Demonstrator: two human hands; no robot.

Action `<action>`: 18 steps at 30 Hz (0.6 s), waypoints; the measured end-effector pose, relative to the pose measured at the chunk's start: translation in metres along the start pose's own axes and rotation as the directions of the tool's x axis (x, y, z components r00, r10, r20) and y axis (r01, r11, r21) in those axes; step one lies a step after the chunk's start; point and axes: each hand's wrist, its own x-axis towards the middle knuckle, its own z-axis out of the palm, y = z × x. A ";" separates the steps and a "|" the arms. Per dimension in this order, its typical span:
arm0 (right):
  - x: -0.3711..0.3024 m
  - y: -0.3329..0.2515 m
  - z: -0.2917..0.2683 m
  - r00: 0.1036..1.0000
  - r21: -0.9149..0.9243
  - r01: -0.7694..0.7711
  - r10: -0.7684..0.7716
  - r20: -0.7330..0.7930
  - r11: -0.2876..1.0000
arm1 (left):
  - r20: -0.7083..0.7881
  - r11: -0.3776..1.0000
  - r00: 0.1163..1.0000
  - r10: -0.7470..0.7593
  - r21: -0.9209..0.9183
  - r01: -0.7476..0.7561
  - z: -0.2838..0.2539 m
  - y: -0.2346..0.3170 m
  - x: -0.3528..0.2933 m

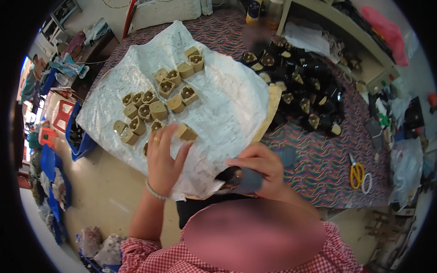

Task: Manually applying black adhesive tape to small tan plastic shoe components.

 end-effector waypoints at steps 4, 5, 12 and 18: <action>-0.003 -0.018 -0.021 0.974 0.719 -0.045 0.191 -0.124 0.694 | 0.309 0.985 0.951 -0.006 0.165 -0.047 0.029 -0.032 0.003; 0.004 -0.027 -0.027 0.962 0.879 -0.037 0.255 -0.098 0.476 | 0.277 0.999 0.961 -0.007 0.039 -0.004 0.025 -0.030 -0.002; -0.009 -0.029 0.005 0.769 0.916 -0.383 0.509 0.388 -0.119 | 0.548 -0.338 0.804 -0.230 -0.820 0.462 -0.010 0.015 -0.052; -0.006 -0.033 0.035 0.673 0.550 -0.707 0.663 0.328 0.445 | 0.657 -0.458 0.722 -0.218 -0.722 0.519 -0.002 0.023 -0.070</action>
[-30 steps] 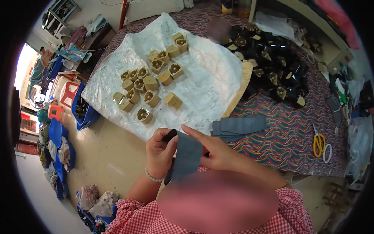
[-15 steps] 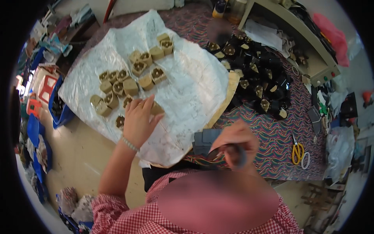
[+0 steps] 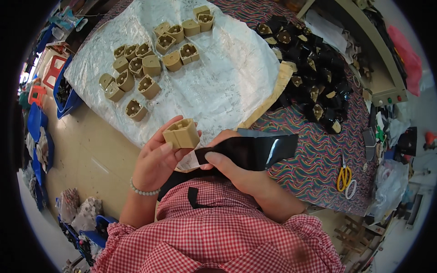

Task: Manually applying black adhesive tape to small tan plastic shoe components.

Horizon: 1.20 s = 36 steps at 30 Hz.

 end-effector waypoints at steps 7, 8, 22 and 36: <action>-0.001 -0.002 -0.006 0.986 -0.391 0.164 -0.159 0.045 0.906 | -0.046 0.980 0.999 0.017 0.199 -0.008 0.003 -0.007 -0.003; 0.000 -0.008 -0.001 0.988 -0.382 0.148 -0.150 0.023 0.912 | -0.042 0.979 0.999 0.008 0.206 0.000 0.002 -0.006 -0.002; 0.016 0.012 0.003 0.982 -0.104 -0.088 0.069 -0.176 0.991 | -0.080 0.982 0.997 -0.010 0.187 0.025 -0.005 -0.003 0.000; 0.014 0.018 0.004 0.966 -0.112 -0.056 0.025 -0.257 0.992 | -0.084 0.970 0.995 0.049 0.240 -0.028 0.002 -0.014 -0.001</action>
